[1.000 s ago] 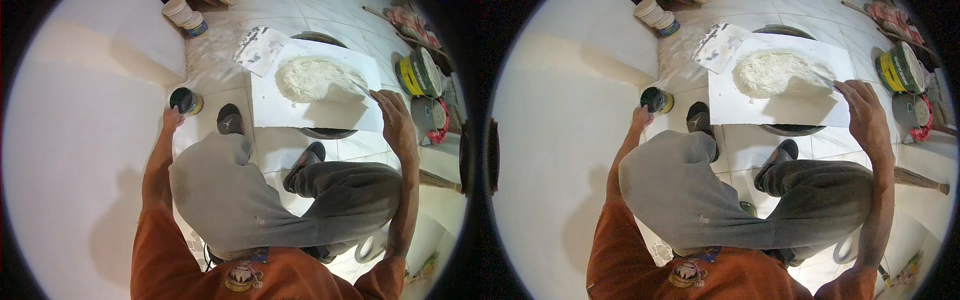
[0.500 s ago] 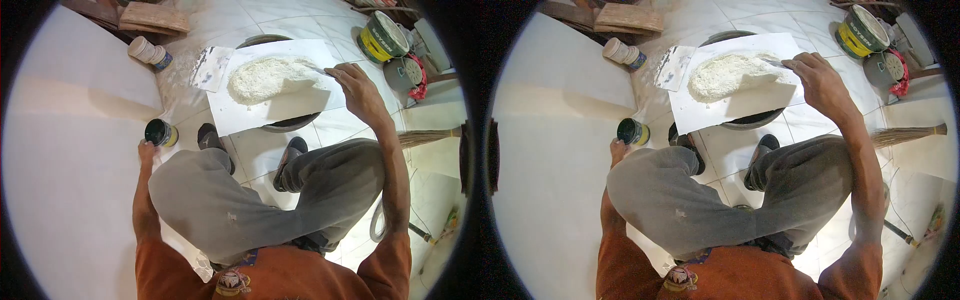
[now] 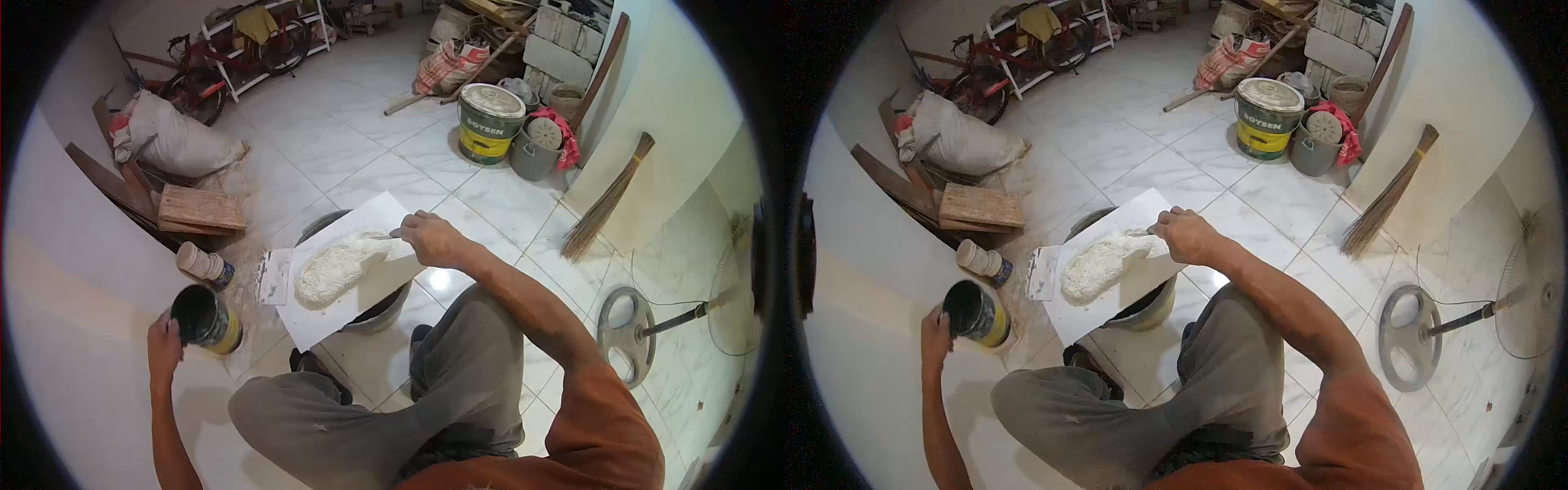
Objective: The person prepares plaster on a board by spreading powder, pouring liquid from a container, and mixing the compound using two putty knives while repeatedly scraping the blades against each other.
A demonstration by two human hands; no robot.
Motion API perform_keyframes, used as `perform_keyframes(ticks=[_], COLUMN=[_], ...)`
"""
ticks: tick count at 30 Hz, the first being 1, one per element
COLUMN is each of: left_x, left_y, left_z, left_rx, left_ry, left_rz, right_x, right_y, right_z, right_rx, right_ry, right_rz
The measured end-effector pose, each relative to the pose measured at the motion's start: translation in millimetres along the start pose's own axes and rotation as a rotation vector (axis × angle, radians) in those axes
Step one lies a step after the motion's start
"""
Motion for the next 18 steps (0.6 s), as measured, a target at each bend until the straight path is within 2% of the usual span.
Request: perform_keyframes(ticks=[4, 7, 8, 10, 13, 15, 17, 18], left_x=[57.5, 101.5, 98.5, 102.8, 112.4, 110.9, 120.9, 130.9], left_y=[-15.7, -28.8, -33.9, -47.3, -61.4, -72.8, -82.9, -84.9], left_z=[-31.4, -41.4, -57.5, -71.6, -91.4, -105.7, -105.4, -93.9], left_rx=[-0.041, -0.078, -0.032, -0.024, 0.020, -0.134, -0.104, -0.099], left_ry=[-0.152, -0.186, -0.332, -0.476, -0.600, -0.409, -0.597, -0.555], left_rz=[-0.019, -0.126, -0.184, -0.227, -0.356, -0.422, -0.267, -0.264], right_x=[-2.1, -2.2, 0.0, -0.6, 9.4, 18.3, 9.0, 10.0], right_y=[3.9, 2.3, 1.8, 0.8, -8.6, -19.5, -2.8, -4.9], right_z=[-1.0, -2.6, -3.7, -2.7, -3.8, -5.2, -3.2, -4.6], right_rx=[-0.012, -0.021, -0.030, -0.038, 0.017, 0.037, 0.003, -0.015], right_ry=[-0.013, -0.020, -0.026, -0.044, -0.042, -0.005, -0.084, -0.073], right_rz=[-0.006, 0.008, 0.022, -0.005, 0.024, 0.031, 0.007, 0.014])
Point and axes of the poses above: each hand's wrist, its own z-axis away from the middle knuckle, its own y-axis out of the back of the hand, x = y × z, the point moved 6 cm from there along -z, towards the middle knuckle, and after that the axes turned 3 degrees about z, right-handed, at the moved point
